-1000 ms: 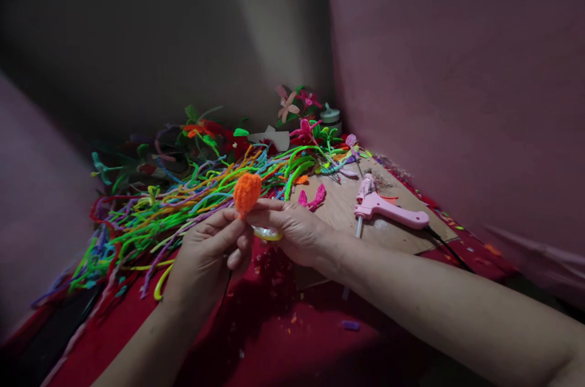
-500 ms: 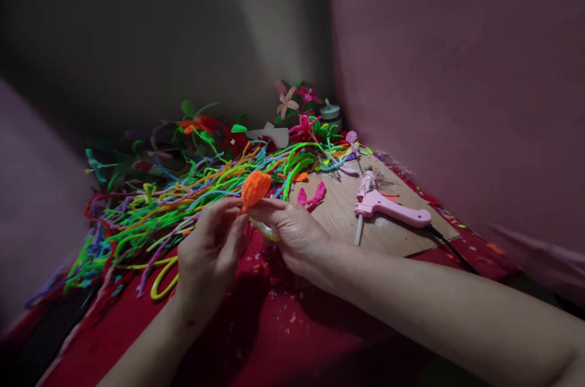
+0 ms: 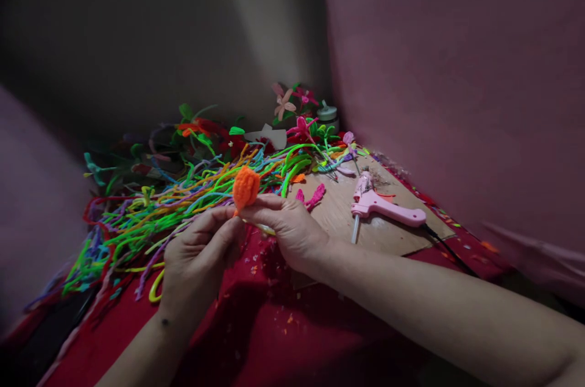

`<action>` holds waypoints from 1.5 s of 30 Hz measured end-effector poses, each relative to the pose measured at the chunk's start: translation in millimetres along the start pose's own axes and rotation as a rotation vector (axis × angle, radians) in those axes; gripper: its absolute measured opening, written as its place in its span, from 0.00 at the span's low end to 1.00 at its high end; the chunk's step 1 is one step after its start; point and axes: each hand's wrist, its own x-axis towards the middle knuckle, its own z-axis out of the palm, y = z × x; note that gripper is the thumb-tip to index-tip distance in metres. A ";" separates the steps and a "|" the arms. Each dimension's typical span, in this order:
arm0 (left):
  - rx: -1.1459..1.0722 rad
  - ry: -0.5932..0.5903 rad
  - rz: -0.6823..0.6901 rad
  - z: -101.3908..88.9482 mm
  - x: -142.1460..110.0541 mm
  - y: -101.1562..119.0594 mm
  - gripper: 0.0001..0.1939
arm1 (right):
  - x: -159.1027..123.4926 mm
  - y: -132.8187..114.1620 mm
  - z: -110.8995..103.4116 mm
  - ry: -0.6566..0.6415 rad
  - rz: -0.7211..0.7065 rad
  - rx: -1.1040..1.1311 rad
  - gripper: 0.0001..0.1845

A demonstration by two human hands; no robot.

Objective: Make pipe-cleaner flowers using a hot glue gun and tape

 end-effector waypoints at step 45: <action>-0.345 -0.341 -0.346 -8.4 11.6 1.5 0.11 | -0.1 -7.6 -13.0 -0.115 -0.017 -0.239 0.08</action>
